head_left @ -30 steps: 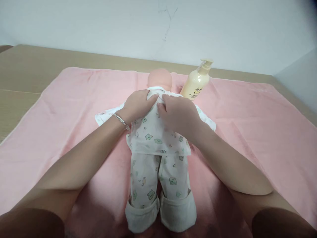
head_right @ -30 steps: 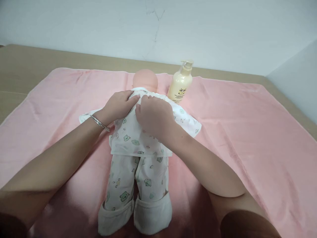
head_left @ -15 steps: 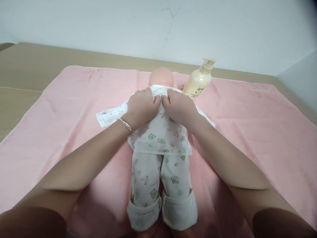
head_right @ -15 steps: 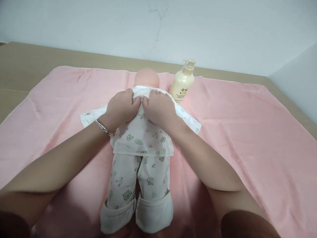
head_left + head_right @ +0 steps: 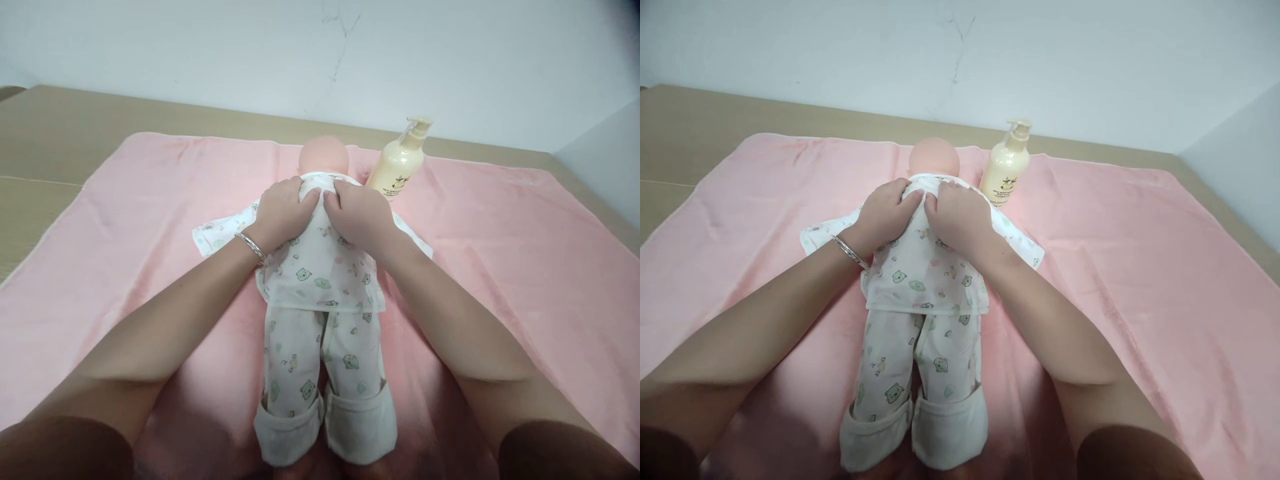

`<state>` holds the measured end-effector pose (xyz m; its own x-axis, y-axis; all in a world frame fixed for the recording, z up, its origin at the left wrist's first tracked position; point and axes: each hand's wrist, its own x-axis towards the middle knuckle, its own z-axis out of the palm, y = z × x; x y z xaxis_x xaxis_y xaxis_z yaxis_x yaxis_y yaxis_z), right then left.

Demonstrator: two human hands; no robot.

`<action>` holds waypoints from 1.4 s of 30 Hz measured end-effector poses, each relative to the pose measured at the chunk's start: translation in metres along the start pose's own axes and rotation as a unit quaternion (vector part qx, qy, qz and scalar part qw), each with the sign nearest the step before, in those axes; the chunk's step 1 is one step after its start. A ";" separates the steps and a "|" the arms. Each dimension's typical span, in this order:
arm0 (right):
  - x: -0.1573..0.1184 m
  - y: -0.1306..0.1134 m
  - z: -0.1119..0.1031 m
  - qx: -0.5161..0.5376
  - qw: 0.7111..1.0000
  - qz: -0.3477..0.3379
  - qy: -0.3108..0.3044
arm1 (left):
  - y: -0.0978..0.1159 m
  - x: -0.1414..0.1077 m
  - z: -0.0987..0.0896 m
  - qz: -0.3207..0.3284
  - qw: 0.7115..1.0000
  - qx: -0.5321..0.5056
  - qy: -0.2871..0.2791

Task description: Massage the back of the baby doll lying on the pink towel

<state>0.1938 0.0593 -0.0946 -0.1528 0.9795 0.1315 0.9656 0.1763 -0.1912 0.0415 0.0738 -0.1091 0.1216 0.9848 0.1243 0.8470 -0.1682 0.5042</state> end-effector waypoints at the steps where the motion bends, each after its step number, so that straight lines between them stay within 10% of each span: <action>1: -0.001 -0.001 0.002 -0.009 1.000 -0.003 0.005 | 0.000 0.000 0.000 0.001 1.000 0.000 0.000; 42: -0.007 -0.004 -0.007 -0.040 0.999 0.004 0.001 | 0.012 -0.017 -0.003 0.069 0.989 0.133 0.015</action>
<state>0.1921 0.0505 -0.0881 -0.1451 0.9806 0.1314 0.9806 0.1602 -0.1129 0.0481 0.0550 -0.1024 0.2336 0.9506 0.2043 0.9300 -0.2798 0.2384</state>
